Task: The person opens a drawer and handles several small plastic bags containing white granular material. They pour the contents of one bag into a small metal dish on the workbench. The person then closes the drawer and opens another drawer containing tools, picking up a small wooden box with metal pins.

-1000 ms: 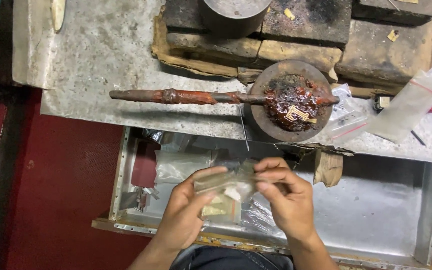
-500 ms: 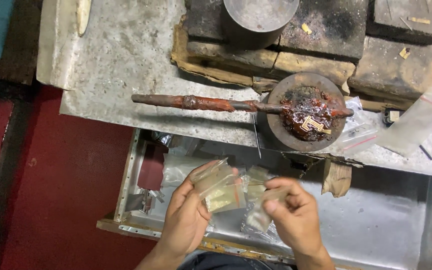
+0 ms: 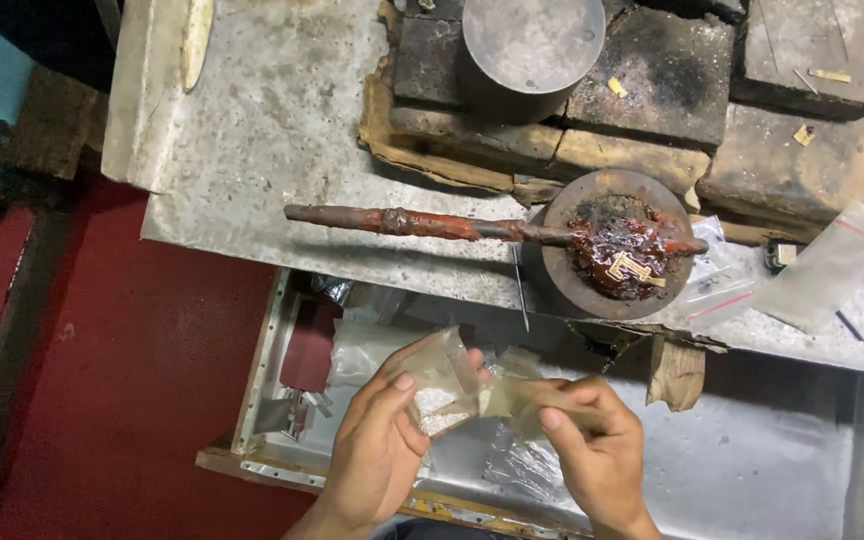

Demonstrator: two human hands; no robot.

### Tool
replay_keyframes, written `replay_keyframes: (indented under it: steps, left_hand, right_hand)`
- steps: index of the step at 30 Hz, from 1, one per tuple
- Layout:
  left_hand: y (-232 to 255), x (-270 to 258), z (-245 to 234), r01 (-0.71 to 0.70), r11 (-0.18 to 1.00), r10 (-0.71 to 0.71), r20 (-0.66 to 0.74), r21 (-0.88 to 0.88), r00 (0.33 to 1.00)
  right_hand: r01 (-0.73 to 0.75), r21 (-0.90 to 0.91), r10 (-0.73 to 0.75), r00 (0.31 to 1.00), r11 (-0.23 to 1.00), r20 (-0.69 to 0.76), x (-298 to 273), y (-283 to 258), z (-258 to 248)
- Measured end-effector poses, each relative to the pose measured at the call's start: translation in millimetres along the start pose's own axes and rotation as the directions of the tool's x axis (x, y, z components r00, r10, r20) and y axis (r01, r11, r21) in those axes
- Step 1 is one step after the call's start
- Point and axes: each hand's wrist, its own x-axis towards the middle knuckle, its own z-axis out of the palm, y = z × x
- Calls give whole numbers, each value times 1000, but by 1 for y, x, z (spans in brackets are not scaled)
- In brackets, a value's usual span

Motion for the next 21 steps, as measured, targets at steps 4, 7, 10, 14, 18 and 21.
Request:
replay_keyframes:
  steps: [4,7,10,14,18,21]
  left_hand:
    - [-1,-1,-1,7,1000,-7,-7,-12,1000]
    - [-4,1,-3,37,999,-35,-60,40,998]
    - [-16,5,-12,64,953,-16,-162,297,987]
    - [-31,7,-17,-41,935,61,-45,352,997]
    - [-24,2,-15,226,935,-198,-125,274,972]
    - [-16,3,-10,215,970,-209,-57,118,976]
  right_hand:
    - [132,277,-146,989,952,29,3,-9,7]
    - [195,353,-235,969,915,72,8,-20,10]
    - [184,353,-258,950,917,175,7,-28,10]
    - [78,-65,-65,982,995,176,8,-26,17]
    - [131,12,-132,986,991,102,20,-16,24]
    - [132,55,-139,980,990,141,27,-23,24]
